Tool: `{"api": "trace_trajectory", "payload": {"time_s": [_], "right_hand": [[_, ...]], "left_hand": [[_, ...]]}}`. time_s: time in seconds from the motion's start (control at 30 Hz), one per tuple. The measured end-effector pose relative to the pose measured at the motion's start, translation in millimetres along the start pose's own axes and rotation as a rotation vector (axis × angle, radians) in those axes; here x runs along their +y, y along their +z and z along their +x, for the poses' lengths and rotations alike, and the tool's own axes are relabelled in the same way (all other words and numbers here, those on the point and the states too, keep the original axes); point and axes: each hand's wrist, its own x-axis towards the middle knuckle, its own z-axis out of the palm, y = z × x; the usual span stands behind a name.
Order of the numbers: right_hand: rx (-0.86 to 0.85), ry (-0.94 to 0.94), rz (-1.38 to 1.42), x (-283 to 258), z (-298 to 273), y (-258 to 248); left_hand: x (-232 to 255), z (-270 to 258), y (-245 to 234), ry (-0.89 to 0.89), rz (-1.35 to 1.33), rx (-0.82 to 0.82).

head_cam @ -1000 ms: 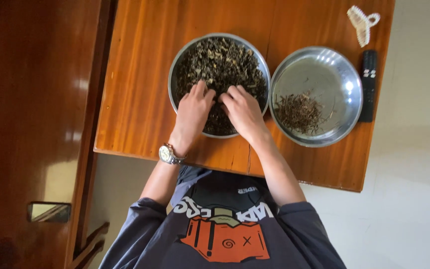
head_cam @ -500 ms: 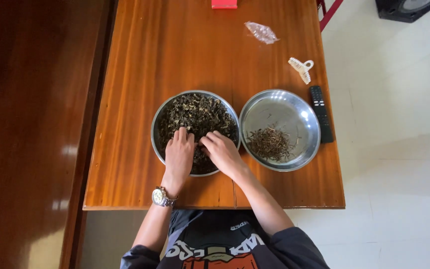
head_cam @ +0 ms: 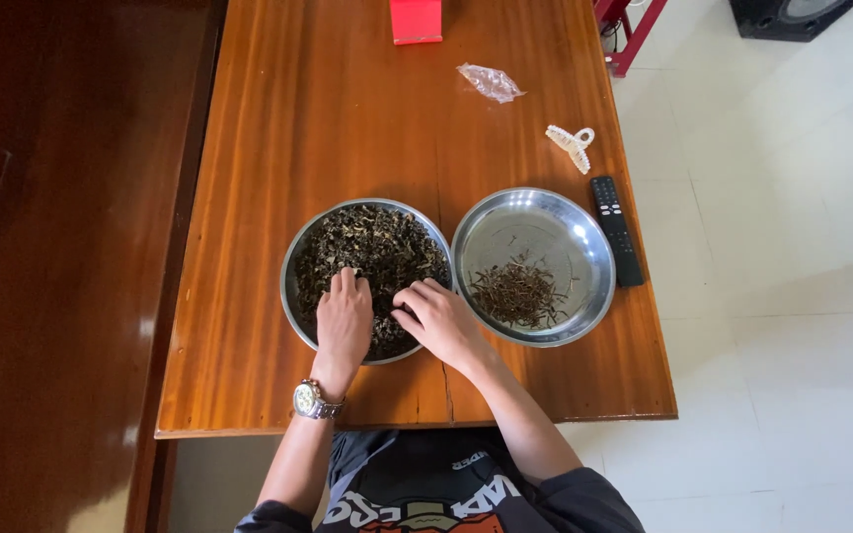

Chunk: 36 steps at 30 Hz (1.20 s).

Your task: Sorting tea leaves by hand to remove stems and debris into a separate bowl.

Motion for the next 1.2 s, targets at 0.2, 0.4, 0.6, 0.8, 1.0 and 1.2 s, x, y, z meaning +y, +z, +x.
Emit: {"api": "trace_trajectory", "payload": {"time_s": [0.2, 0.4, 0.6, 0.8, 1.0, 1.2], "right_hand": [[0.074, -0.004, 0.033, 6, -7, -2], [0.102, -0.007, 0.049, 13, -10, 2], [0.030, 0.065, 0.047, 12, -5, 9], [0.031, 0.085, 0.120, 17, -1, 30], [-0.006, 0.092, 0.181, 10, 6, 26], [-0.057, 0.115, 0.298, -2, 11, 17]], "left_hand": [[-3, -2, 11, 0.028, 0.047, 0.086], [-2, -13, 0, 0.082, -0.069, 0.155], [7, -26, -2, 0.185, -0.444, 0.250], [10, -31, -6, 0.224, -0.584, 0.348], [2, -33, -17, 0.178, -0.702, 0.346], [-4, -34, -17, 0.169, -0.686, 0.389]]}}
